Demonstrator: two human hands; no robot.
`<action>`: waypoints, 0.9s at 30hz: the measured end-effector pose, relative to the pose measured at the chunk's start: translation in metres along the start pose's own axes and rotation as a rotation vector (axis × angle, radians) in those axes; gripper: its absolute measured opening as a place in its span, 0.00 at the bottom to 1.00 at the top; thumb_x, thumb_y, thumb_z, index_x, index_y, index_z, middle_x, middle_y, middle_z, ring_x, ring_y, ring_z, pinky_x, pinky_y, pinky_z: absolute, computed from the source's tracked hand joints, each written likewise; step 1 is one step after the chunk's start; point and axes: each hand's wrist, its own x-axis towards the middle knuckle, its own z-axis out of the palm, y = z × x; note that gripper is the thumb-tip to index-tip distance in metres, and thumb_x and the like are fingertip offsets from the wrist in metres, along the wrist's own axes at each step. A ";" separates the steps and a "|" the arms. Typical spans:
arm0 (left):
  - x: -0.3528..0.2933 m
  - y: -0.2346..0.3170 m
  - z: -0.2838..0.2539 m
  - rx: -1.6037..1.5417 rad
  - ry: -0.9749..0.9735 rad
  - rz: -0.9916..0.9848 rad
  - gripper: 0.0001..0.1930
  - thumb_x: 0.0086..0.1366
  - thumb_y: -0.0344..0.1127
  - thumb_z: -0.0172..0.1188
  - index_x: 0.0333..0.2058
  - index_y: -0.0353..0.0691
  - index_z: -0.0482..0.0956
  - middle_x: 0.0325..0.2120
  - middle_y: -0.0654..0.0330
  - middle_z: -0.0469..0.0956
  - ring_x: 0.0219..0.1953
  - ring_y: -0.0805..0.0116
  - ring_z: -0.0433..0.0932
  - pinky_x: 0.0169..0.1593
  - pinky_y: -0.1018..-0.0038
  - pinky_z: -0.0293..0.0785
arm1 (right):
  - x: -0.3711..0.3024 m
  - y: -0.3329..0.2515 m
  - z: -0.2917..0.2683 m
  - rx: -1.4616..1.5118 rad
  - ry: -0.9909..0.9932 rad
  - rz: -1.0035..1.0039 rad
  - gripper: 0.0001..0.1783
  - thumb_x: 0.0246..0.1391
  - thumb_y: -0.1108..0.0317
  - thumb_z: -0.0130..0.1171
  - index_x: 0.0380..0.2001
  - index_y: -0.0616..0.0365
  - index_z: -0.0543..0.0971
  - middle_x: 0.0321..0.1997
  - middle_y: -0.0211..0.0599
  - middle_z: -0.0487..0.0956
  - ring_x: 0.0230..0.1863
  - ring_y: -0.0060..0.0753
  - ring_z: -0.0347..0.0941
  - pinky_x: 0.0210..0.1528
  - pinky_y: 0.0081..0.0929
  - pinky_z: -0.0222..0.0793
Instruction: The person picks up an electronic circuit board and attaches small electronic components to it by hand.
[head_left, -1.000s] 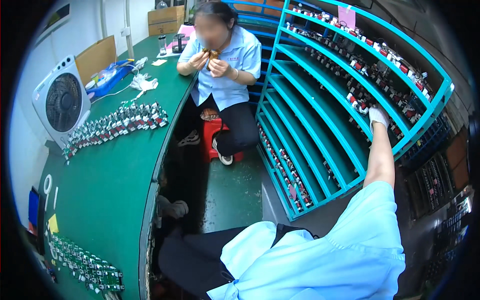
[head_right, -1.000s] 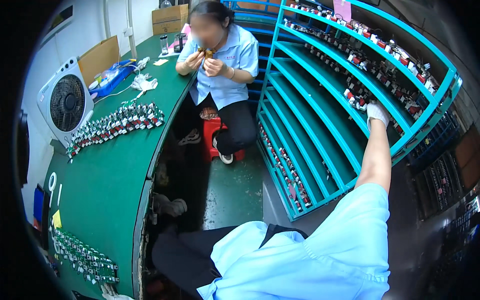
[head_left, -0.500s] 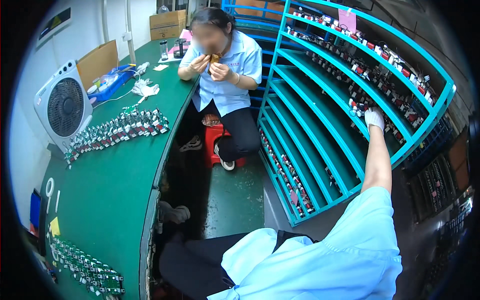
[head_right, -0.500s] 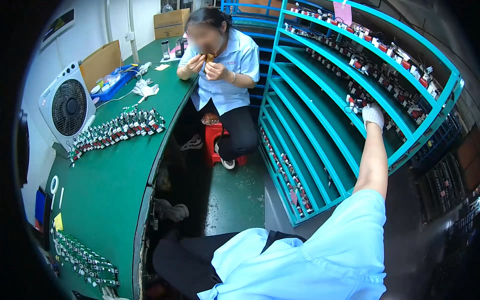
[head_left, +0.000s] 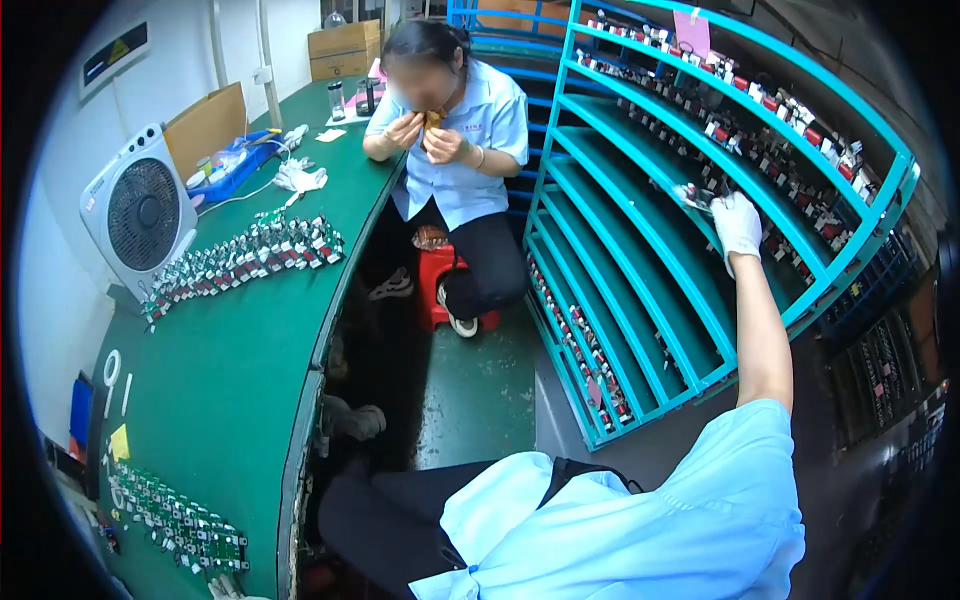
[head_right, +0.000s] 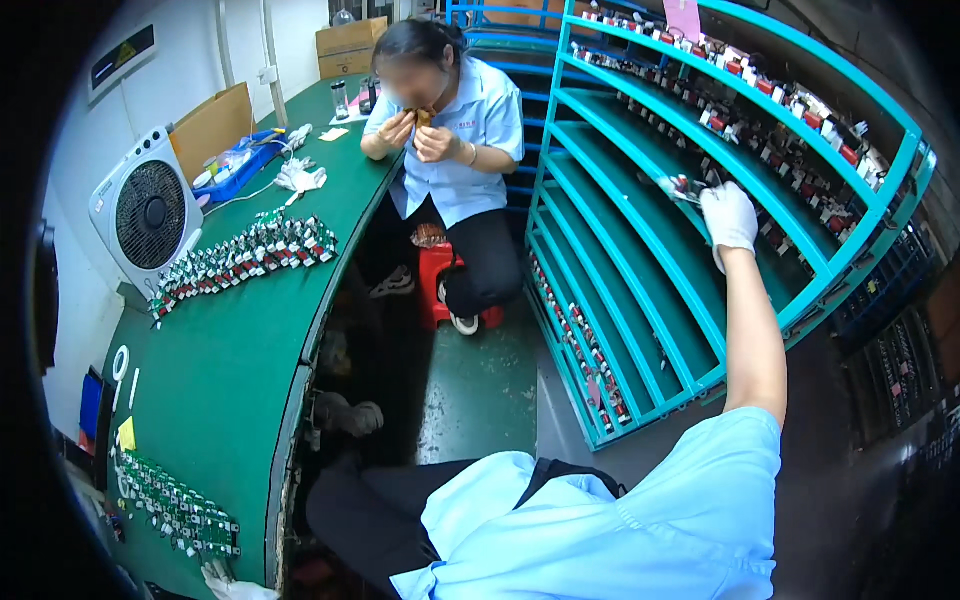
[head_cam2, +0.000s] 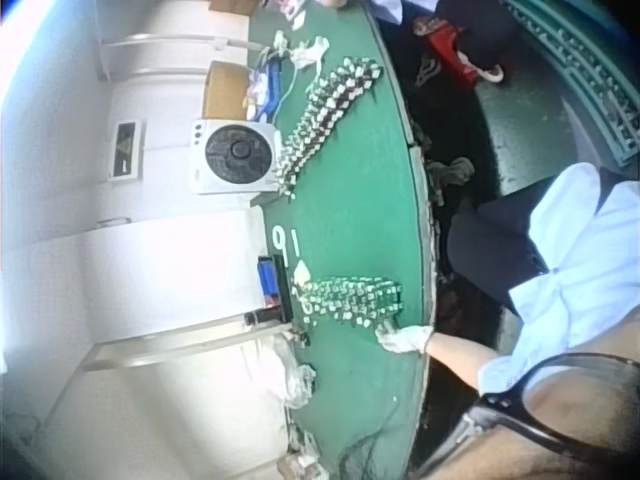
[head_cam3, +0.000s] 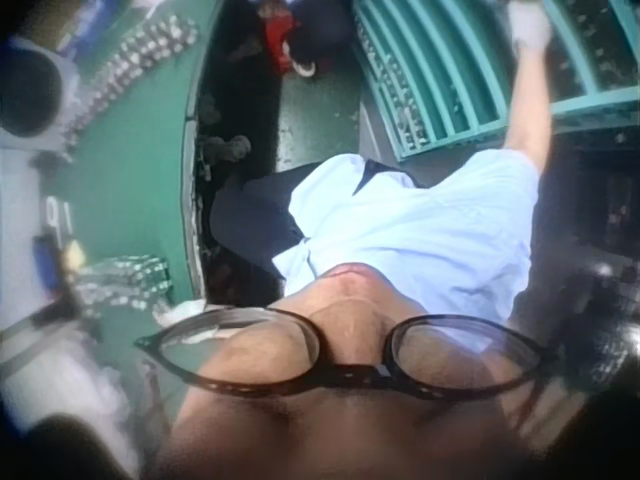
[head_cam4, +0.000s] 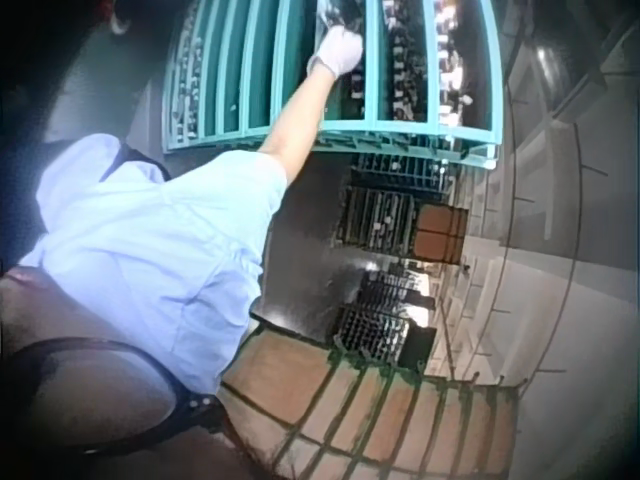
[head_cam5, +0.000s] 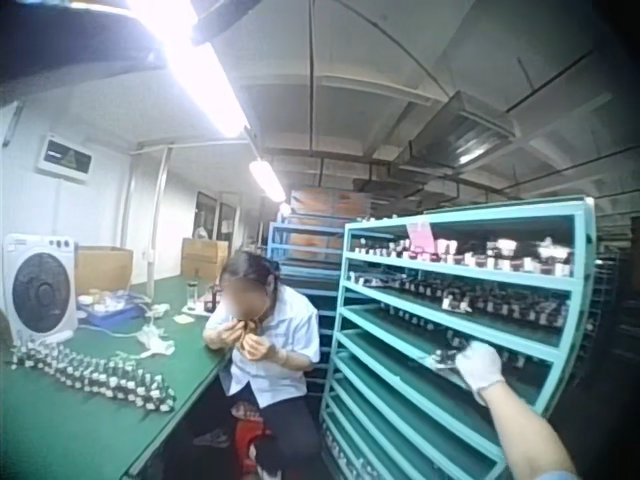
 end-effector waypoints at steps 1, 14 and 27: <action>-0.001 0.001 -0.010 0.022 0.006 0.006 0.24 0.70 0.43 0.37 0.58 0.34 0.61 0.56 0.46 0.66 0.51 0.44 0.72 0.48 0.54 0.75 | -0.009 -0.021 -0.006 0.028 0.006 -0.017 0.18 0.49 0.53 0.52 0.27 0.58 0.75 0.33 0.50 0.78 0.39 0.54 0.74 0.40 0.45 0.69; -0.199 0.191 0.028 -0.373 -0.661 0.079 0.18 0.69 0.39 0.47 0.48 0.30 0.72 0.43 0.52 0.76 0.48 0.63 0.75 0.54 0.68 0.68 | -0.230 -0.246 0.024 1.003 -0.947 -0.469 0.16 0.50 0.65 0.60 0.17 0.62 0.68 0.12 0.37 0.62 0.16 0.27 0.57 0.20 0.27 0.56; -0.243 0.177 0.007 -0.667 -0.740 -0.424 0.36 0.60 0.28 0.59 0.64 0.39 0.51 0.60 0.55 0.60 0.57 0.67 0.66 0.60 0.74 0.61 | -0.382 -0.308 -0.023 1.286 -1.511 -0.945 0.12 0.44 0.70 0.58 0.16 0.61 0.68 0.11 0.39 0.66 0.12 0.39 0.63 0.17 0.32 0.57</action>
